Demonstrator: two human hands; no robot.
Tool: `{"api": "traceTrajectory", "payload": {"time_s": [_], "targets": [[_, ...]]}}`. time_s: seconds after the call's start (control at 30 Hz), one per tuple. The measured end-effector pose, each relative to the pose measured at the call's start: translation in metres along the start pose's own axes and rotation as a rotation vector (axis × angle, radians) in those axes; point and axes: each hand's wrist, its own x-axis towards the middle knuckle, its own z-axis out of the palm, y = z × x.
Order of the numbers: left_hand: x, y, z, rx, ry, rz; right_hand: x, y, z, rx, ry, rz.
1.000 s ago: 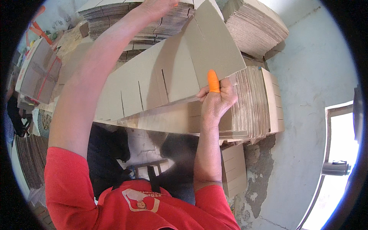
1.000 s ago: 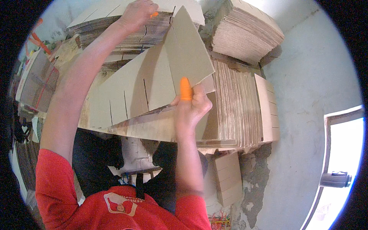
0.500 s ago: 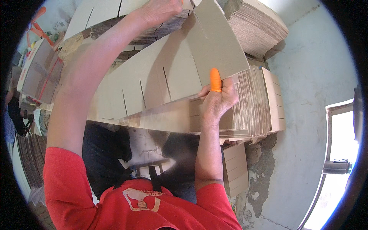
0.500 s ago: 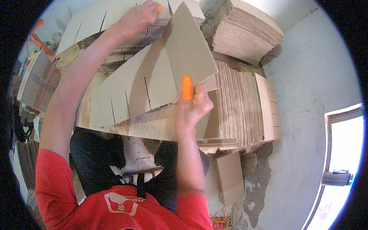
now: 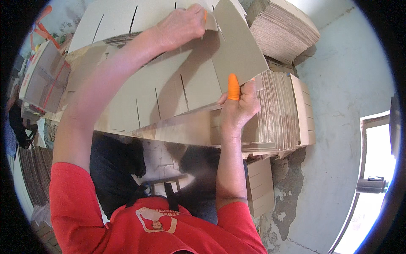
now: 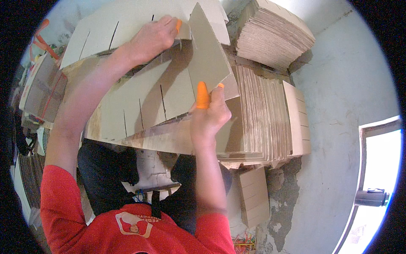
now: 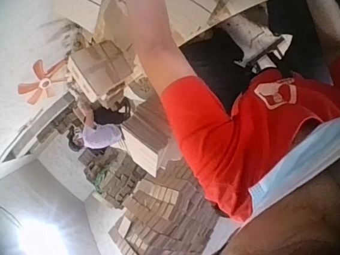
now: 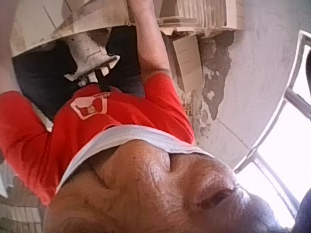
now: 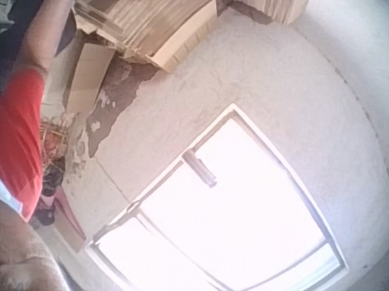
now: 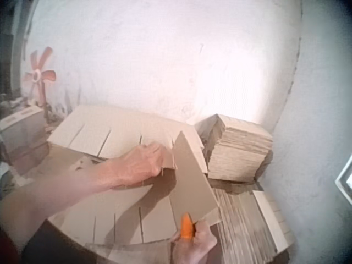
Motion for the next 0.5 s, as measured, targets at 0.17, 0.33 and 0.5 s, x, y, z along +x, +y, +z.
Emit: {"api": "traceTrajectory", "payload": {"time_s": [0.17,0.33,0.5], "targets": [[-0.011,0.028,-0.036,-0.144,0.059,0.014,-0.002,-0.019,0.004,-0.119,-0.006,-0.018],[-0.022,0.064,-0.089,-0.399,0.096,-0.012,0.000,-0.034,0.003,-0.228,-0.002,-0.151],[-0.056,0.074,-0.123,-0.474,0.002,-0.171,-0.008,-0.053,-0.003,-0.266,-0.258,-0.131]]}}
